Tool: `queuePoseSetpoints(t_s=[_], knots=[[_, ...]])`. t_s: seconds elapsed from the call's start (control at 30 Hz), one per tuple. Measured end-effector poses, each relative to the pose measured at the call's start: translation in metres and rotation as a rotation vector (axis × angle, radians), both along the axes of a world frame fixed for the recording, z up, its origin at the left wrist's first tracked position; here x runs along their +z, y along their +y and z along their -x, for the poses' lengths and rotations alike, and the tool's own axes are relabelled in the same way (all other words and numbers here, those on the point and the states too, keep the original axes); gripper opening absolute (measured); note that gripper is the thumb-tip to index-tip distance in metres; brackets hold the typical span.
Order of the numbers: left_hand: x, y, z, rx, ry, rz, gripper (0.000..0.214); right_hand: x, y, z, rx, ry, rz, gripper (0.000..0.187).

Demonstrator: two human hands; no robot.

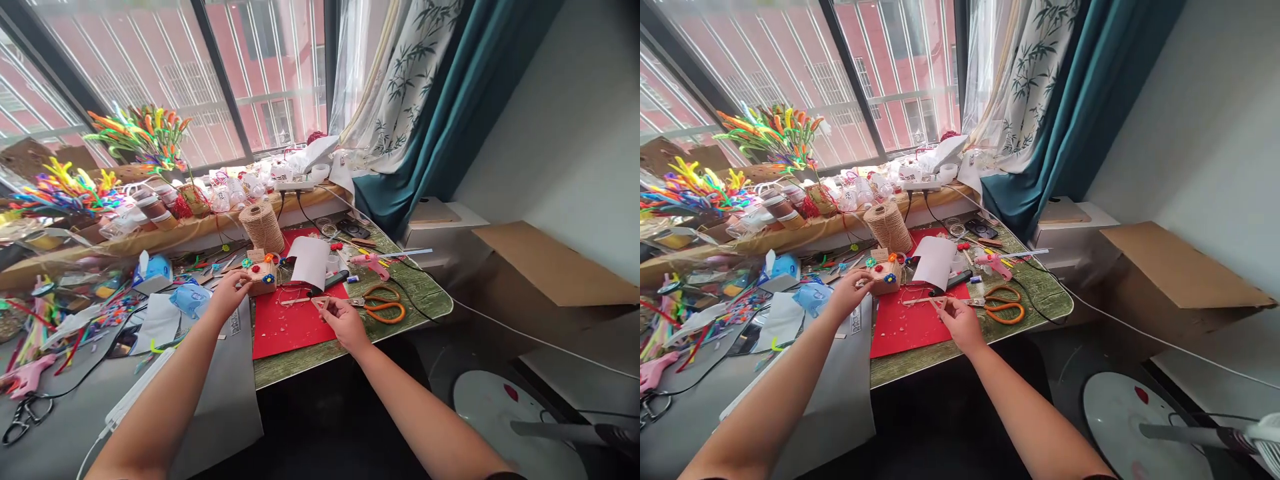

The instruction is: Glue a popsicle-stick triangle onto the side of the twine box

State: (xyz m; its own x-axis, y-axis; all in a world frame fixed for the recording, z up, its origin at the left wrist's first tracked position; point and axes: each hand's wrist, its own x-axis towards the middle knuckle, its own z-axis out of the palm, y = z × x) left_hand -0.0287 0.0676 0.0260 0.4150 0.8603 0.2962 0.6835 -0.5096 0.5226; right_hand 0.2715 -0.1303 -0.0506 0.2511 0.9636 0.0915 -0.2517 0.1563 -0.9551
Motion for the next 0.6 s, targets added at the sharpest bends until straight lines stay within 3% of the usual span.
queuePoseSetpoints(t_s=[0.33, 0.53, 0.6], knots=[[0.022, -0.01, -0.008, 0.109, -0.041, -0.012, 0.038, -0.004, 0.004, -0.005, 0.011, 0.039, -0.02, 0.039], [0.039, -0.052, -0.01, 0.136, -0.079, 0.011, 0.038, -0.006, 0.003, -0.006, 0.012, -0.008, -0.02, 0.037], [0.043, -0.071, -0.01, 0.135, -0.135, 0.083, 0.038, -0.006, 0.003, -0.006, 0.006, -0.022, -0.018, 0.037]])
